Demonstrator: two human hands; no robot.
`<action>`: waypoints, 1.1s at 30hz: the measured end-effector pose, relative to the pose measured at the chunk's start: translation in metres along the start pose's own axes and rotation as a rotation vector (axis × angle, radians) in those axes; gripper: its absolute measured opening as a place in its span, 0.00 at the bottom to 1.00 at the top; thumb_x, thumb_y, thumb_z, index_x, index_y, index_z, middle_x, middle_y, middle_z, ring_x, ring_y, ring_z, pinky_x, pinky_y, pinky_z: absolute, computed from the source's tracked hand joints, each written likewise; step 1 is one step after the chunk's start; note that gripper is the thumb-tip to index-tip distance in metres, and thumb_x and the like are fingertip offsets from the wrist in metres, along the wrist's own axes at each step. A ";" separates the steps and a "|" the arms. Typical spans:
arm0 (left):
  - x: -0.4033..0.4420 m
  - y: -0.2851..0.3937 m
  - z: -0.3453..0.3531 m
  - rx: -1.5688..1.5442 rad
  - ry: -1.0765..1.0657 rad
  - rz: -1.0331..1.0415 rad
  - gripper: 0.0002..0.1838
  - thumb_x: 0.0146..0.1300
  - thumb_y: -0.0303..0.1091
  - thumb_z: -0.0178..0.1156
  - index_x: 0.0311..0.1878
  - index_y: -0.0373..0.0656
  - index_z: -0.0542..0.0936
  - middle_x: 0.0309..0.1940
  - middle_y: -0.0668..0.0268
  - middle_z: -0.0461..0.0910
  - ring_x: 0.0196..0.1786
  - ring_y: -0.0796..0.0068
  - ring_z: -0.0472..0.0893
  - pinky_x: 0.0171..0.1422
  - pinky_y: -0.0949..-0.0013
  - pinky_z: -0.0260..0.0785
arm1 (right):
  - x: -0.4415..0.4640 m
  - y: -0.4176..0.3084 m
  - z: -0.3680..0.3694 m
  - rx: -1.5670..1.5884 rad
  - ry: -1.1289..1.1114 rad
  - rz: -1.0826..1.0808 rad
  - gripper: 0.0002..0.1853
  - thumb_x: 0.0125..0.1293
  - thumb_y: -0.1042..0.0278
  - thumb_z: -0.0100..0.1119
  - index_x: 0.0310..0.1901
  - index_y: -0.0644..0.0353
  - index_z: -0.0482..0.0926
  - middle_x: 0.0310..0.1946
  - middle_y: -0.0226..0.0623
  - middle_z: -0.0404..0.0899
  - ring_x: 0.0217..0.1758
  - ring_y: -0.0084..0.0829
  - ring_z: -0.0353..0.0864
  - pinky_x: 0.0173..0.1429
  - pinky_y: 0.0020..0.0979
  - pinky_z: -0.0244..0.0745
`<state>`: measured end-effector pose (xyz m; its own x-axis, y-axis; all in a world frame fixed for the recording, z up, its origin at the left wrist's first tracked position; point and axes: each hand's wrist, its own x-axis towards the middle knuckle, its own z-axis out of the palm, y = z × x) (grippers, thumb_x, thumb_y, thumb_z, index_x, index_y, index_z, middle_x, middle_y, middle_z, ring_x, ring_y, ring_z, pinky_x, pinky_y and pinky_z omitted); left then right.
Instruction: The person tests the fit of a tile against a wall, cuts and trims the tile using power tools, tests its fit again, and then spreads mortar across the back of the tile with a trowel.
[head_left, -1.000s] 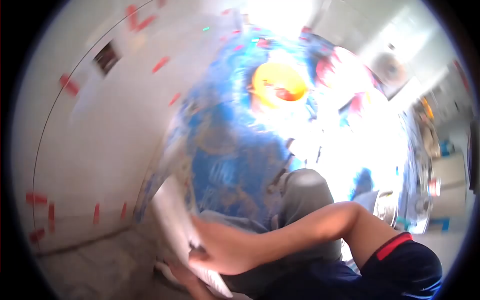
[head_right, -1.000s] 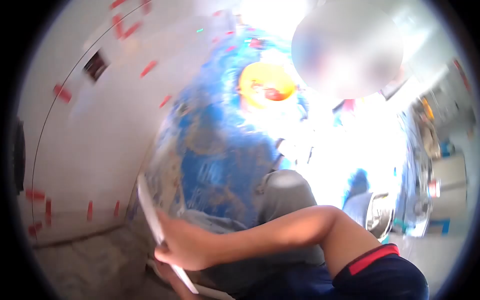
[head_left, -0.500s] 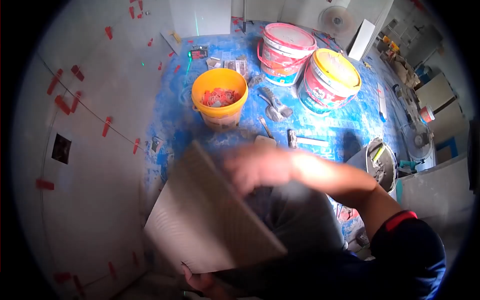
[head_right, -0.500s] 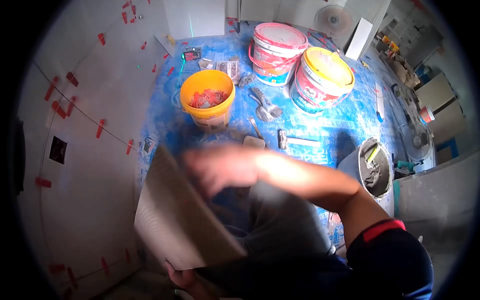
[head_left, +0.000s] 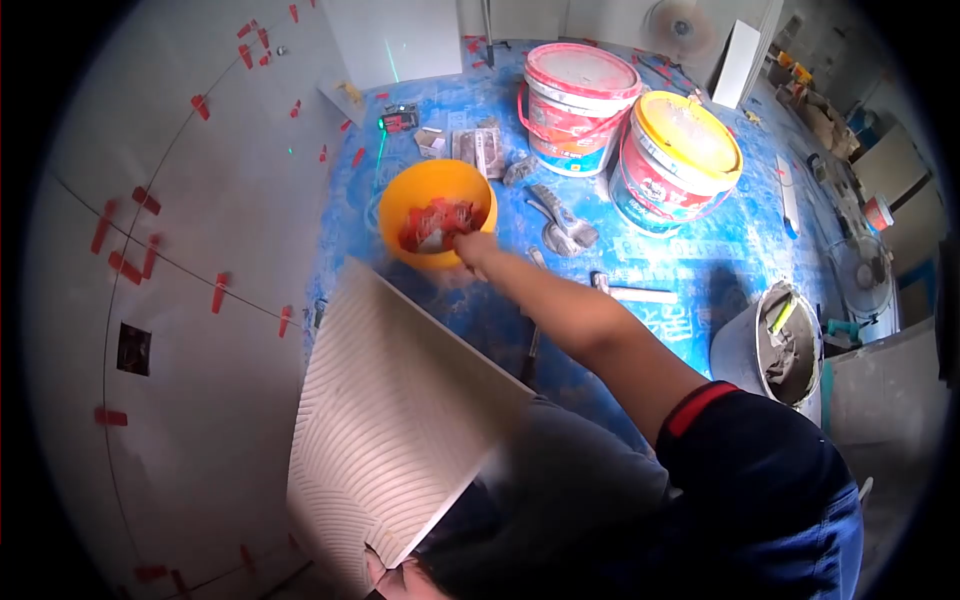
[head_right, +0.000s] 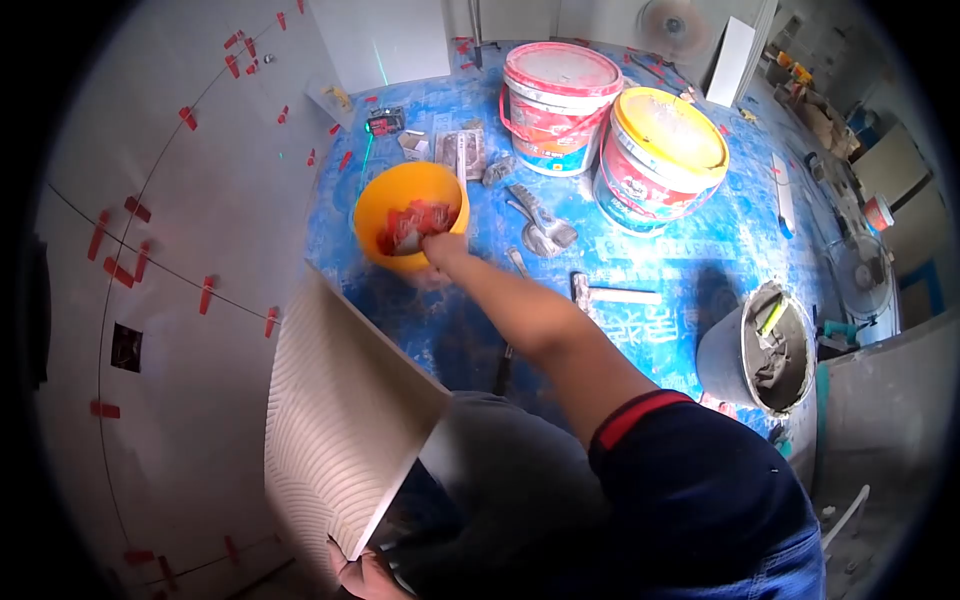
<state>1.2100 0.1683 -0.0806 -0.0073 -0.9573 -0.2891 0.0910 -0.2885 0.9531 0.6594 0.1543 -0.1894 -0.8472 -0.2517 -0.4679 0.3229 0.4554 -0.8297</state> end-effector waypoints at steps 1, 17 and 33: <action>0.001 0.000 0.002 -0.010 0.009 0.020 0.18 0.62 0.24 0.62 0.53 0.24 0.77 0.48 0.51 0.81 0.49 0.65 0.79 0.57 0.66 0.71 | -0.003 0.018 0.008 -0.107 -0.046 -0.125 0.20 0.63 0.61 0.53 0.50 0.69 0.75 0.34 0.49 0.81 0.24 0.42 0.85 0.23 0.36 0.80; 0.067 -0.024 0.139 -1.018 -0.494 -0.678 0.17 0.64 0.23 0.54 0.56 0.31 0.73 0.55 0.53 0.77 0.56 0.60 0.78 0.60 0.56 0.73 | -0.144 -0.016 -0.166 0.794 -0.827 0.154 0.41 0.67 0.30 0.38 0.62 0.64 0.69 0.57 0.45 0.76 0.59 0.40 0.77 0.64 0.43 0.69; 0.087 -0.050 0.187 0.003 -0.838 -0.866 0.27 0.64 0.48 0.61 0.59 0.39 0.72 0.53 0.57 0.79 0.57 0.62 0.78 0.63 0.58 0.70 | -0.091 0.097 -0.122 -0.707 0.267 -0.310 0.29 0.72 0.44 0.40 0.34 0.66 0.78 0.32 0.56 0.80 0.39 0.52 0.82 0.43 0.48 0.76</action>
<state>1.0185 0.0961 -0.1365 -0.7095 -0.1605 -0.6862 -0.2660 -0.8407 0.4717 0.7162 0.3256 -0.1906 -0.9550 -0.2837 -0.0861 -0.2100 0.8522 -0.4793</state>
